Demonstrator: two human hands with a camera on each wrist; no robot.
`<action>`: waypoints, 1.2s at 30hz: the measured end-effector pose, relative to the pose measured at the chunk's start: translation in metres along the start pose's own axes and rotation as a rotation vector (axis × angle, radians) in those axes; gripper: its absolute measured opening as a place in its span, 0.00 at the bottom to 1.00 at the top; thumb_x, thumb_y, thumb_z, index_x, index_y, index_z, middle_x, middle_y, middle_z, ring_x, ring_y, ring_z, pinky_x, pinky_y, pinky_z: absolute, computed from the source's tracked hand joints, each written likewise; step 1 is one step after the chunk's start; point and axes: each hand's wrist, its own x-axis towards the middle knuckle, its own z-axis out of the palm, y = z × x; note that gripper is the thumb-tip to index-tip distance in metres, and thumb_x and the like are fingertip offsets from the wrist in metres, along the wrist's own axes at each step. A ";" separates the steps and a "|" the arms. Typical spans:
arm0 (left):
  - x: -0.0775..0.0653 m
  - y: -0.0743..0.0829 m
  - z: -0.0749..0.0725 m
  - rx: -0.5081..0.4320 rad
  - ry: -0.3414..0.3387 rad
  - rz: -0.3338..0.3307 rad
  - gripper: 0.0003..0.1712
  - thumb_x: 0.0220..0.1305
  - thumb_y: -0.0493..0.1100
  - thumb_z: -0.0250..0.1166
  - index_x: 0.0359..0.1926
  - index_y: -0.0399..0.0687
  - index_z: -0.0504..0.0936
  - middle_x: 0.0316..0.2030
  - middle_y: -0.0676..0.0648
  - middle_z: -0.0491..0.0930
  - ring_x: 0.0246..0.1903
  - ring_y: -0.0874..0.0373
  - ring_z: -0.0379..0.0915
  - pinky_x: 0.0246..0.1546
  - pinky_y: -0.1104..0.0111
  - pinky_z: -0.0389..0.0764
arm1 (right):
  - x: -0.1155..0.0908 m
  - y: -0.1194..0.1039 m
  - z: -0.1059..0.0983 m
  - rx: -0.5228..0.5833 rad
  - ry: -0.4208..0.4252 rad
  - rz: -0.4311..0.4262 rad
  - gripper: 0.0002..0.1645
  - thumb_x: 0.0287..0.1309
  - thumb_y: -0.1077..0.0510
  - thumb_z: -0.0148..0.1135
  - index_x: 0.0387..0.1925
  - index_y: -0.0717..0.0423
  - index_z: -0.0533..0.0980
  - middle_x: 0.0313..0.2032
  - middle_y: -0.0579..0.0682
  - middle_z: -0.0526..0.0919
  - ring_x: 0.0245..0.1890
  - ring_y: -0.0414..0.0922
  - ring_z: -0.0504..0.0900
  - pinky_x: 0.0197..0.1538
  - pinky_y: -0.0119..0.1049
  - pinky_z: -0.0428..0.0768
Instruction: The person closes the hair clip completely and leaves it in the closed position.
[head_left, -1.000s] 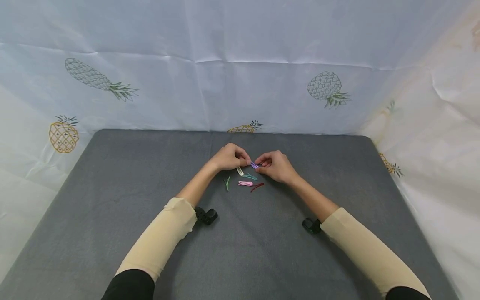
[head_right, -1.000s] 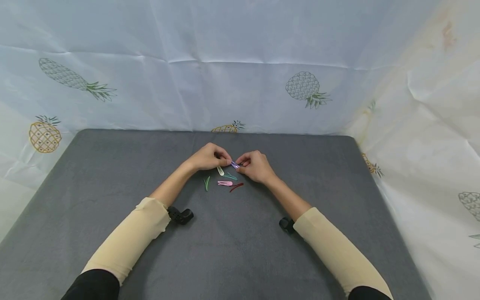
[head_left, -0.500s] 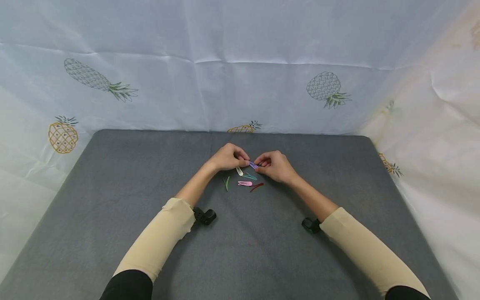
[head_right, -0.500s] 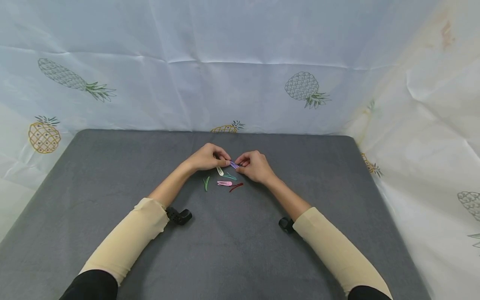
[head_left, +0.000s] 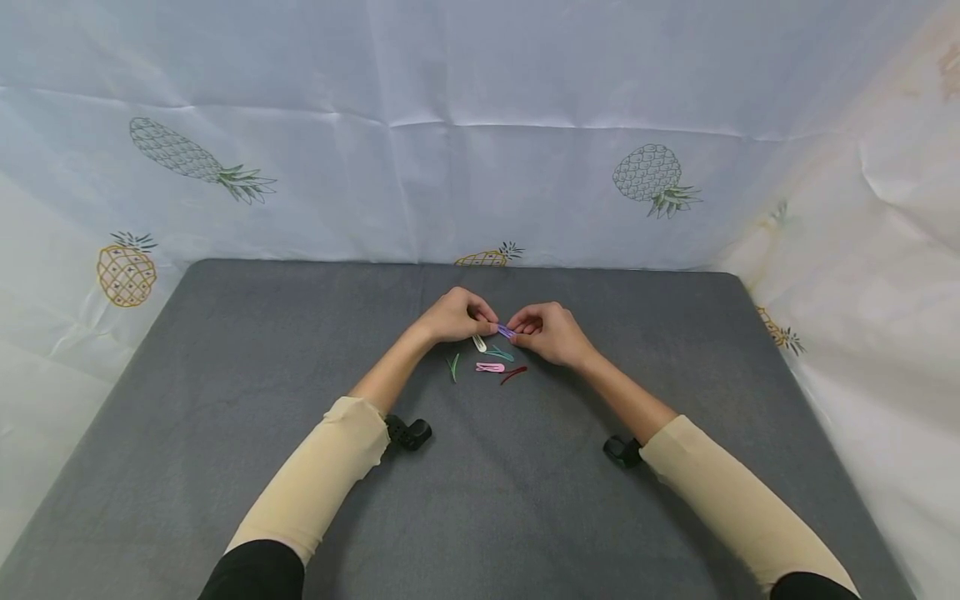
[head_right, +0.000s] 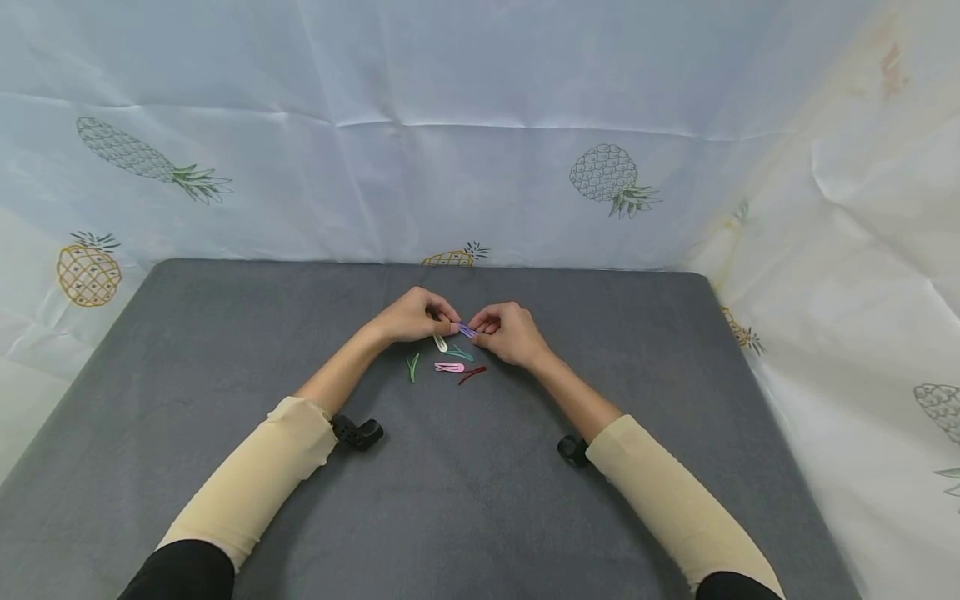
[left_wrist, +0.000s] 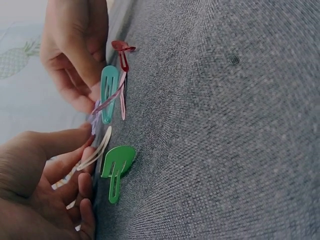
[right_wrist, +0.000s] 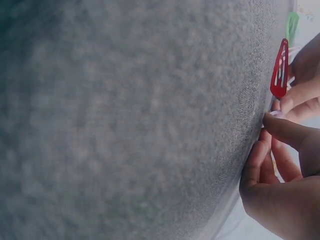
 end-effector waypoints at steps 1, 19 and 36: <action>0.000 0.000 0.000 0.000 -0.002 0.000 0.11 0.72 0.40 0.72 0.48 0.38 0.92 0.38 0.44 0.90 0.34 0.62 0.77 0.39 0.71 0.74 | 0.000 0.000 0.000 0.000 0.000 -0.001 0.08 0.67 0.64 0.73 0.46 0.62 0.88 0.39 0.59 0.91 0.37 0.45 0.86 0.42 0.31 0.81; -0.007 0.003 -0.001 -0.011 0.024 0.052 0.08 0.72 0.38 0.72 0.44 0.36 0.91 0.36 0.42 0.89 0.34 0.59 0.78 0.39 0.71 0.73 | -0.003 0.000 0.000 -0.006 0.019 -0.041 0.10 0.73 0.62 0.68 0.50 0.62 0.89 0.40 0.59 0.92 0.36 0.45 0.87 0.42 0.33 0.82; -0.012 0.012 -0.004 -0.107 0.019 0.106 0.08 0.76 0.37 0.68 0.45 0.36 0.89 0.35 0.47 0.84 0.27 0.61 0.68 0.33 0.69 0.70 | -0.006 -0.005 -0.010 0.028 0.071 -0.089 0.10 0.76 0.64 0.65 0.51 0.63 0.88 0.47 0.63 0.92 0.44 0.54 0.91 0.45 0.35 0.83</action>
